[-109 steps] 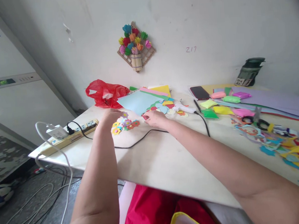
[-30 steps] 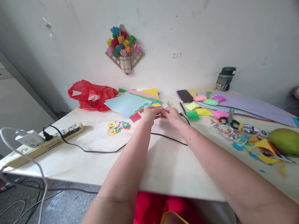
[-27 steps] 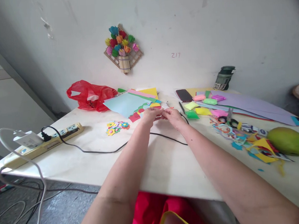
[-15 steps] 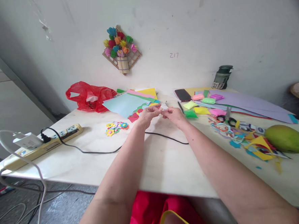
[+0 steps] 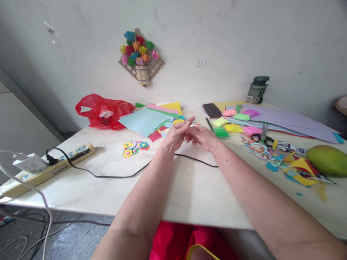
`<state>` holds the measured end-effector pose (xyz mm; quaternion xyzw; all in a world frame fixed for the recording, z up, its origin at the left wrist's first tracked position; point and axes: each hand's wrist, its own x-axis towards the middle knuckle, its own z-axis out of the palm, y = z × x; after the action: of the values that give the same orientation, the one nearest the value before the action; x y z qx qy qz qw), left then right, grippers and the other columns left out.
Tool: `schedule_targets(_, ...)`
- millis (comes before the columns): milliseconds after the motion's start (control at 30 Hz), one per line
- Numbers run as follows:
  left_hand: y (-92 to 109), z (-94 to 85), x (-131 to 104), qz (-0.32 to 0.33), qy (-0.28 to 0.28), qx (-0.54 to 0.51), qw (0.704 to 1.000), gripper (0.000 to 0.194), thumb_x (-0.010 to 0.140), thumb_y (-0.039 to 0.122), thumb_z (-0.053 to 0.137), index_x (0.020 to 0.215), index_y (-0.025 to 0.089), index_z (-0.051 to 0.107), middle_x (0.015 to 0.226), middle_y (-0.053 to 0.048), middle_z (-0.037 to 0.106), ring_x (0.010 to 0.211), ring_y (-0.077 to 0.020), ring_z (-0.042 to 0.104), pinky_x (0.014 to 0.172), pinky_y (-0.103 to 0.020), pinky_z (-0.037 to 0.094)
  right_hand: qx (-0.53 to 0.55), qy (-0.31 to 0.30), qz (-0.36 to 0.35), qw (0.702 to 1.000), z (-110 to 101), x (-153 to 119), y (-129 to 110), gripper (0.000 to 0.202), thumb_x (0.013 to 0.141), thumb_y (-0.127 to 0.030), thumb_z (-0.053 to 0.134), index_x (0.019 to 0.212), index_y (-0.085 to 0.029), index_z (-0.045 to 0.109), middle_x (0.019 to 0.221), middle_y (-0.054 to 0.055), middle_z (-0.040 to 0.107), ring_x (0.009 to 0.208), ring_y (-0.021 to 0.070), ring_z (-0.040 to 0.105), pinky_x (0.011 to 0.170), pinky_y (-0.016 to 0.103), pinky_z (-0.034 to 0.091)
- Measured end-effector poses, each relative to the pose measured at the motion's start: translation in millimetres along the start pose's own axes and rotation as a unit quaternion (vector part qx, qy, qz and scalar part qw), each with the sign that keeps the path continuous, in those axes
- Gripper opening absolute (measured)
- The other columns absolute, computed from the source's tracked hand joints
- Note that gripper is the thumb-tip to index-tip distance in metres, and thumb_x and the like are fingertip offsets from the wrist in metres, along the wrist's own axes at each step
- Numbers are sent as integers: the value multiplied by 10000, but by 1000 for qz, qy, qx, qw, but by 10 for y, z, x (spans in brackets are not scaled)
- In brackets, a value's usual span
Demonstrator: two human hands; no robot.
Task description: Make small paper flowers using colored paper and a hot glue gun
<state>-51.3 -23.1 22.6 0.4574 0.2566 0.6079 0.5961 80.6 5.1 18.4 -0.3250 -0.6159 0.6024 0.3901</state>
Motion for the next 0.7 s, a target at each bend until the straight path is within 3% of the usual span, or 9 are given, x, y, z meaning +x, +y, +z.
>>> schedule_targets(100,2,20,-4,24,19,-47,998,227,592,348,754,656,171,628,1120,-67,618,1118,-264,500,881,-386,402,52,22,-16,998,-30,-7,-47,508,643,-664,554,689,-157,564,644,58,638,566,127,589,422,202,346)
schedule_targets(200,3,30,1,31,26,-66,997,200,594,310,757,670,172,633,1022,-54,655,1101,-240,519,918,-382,385,92,81,-18,992,-90,2,-63,382,638,-519,658,761,-167,576,642,27,642,559,119,597,416,192,346)
schedule_targets(333,-3,36,18,11,36,-60,997,197,587,288,766,682,167,642,923,-46,678,962,-195,587,890,-342,406,94,133,-22,986,-150,30,-38,269,629,-333,704,804,-166,588,624,5,641,528,106,597,394,171,330)
schedule_targets(467,-12,35,29,-8,46,-36,998,193,612,300,753,696,160,651,867,-52,684,814,-155,612,824,-307,431,72,165,-29,983,-183,53,-17,207,644,-312,677,745,-158,584,615,18,642,519,104,593,390,166,336)
schedule_targets(700,-62,57,10,-50,-23,-7,998,295,619,410,733,696,140,642,703,-43,657,618,-107,577,701,-278,448,74,187,-50,978,-281,60,-21,178,662,-322,609,685,-167,524,574,1,607,482,97,557,390,178,358)
